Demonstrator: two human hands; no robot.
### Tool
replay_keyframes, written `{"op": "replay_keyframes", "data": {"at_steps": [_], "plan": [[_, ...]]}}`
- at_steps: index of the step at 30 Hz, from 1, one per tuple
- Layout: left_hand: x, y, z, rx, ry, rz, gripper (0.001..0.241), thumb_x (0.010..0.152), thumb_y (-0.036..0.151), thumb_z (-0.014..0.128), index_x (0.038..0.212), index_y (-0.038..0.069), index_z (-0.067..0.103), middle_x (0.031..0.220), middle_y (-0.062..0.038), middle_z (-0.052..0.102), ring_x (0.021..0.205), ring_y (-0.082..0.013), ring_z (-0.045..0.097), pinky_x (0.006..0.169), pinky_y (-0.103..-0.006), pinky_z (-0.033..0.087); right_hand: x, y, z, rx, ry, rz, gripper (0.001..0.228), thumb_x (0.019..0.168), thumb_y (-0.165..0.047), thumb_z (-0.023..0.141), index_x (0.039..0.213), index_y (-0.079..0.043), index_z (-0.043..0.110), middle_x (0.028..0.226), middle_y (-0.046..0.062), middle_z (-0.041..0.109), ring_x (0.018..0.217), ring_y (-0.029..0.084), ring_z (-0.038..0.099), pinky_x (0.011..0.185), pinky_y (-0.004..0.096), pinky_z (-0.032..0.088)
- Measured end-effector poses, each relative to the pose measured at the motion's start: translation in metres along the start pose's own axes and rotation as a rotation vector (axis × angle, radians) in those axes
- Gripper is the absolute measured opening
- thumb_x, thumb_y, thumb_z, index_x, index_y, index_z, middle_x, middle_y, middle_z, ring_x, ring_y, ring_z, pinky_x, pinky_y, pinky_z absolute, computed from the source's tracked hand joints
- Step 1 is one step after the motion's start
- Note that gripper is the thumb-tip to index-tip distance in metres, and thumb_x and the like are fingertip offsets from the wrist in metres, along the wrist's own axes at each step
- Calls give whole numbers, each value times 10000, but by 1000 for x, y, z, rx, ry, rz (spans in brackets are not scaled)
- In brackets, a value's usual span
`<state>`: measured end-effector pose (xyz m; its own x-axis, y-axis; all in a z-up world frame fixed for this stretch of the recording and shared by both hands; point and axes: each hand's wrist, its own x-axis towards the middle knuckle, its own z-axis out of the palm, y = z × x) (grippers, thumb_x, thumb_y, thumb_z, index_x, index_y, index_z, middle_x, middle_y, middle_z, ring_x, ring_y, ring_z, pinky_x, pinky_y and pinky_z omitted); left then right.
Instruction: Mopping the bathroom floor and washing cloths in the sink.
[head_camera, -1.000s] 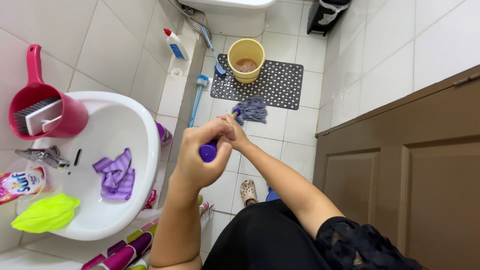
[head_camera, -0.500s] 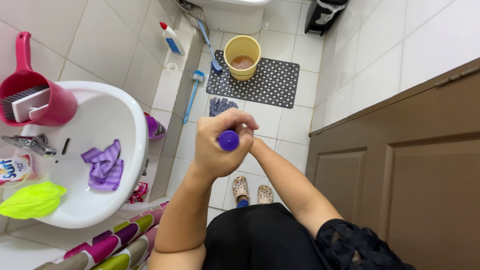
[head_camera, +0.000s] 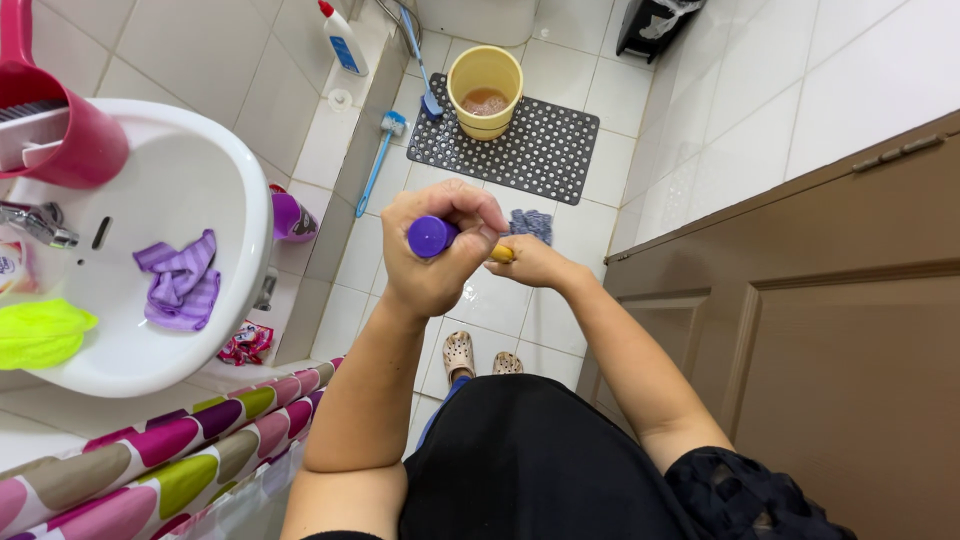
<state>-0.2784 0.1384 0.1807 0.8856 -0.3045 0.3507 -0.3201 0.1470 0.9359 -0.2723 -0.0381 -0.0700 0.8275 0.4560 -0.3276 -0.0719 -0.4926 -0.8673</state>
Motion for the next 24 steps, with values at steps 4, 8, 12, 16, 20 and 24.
{"op": "replay_keyframes", "data": {"at_steps": [4,8,12,16,20,24], "plan": [[-8,-26,0,-72,13,-34,130,827,-77,577,882,-30,685,746,2,605,644,-36,499,619,-211,420,-17,8,-13,-45,-53,84,269,922,-323,719,936,-57,680,795,92,695,756,220,637,730,376,522],[-5,-51,-8,-208,14,-83,137,839,-46,547,913,-23,660,686,8,560,577,-43,483,553,-212,400,-23,39,-21,-10,-66,-22,236,944,-297,682,1025,-76,664,849,97,693,780,224,632,733,379,523],[6,-62,-9,-280,132,-175,60,918,-1,561,926,-6,621,661,2,549,526,-51,481,506,-218,397,-7,56,-9,-102,24,-15,252,979,-270,641,1087,-49,583,910,149,693,814,301,653,745,426,514],[14,-55,-39,-266,184,-257,84,975,44,576,894,21,576,645,9,534,499,-55,472,469,-227,389,29,47,5,-235,-56,16,296,982,-316,646,1101,-56,568,934,189,720,866,385,680,764,467,526],[28,-29,-64,-78,133,-252,79,954,56,580,883,21,584,669,15,560,542,-57,522,493,-235,421,54,-6,3,-272,-128,-8,301,973,-327,661,1090,-62,581,926,185,728,869,401,690,775,466,533],[46,-5,-85,90,78,-172,86,955,62,604,884,13,598,707,12,565,621,-58,520,555,-251,424,88,-31,19,-211,-91,-159,298,974,-296,680,1102,-47,579,910,222,710,862,433,672,784,468,533]]}}
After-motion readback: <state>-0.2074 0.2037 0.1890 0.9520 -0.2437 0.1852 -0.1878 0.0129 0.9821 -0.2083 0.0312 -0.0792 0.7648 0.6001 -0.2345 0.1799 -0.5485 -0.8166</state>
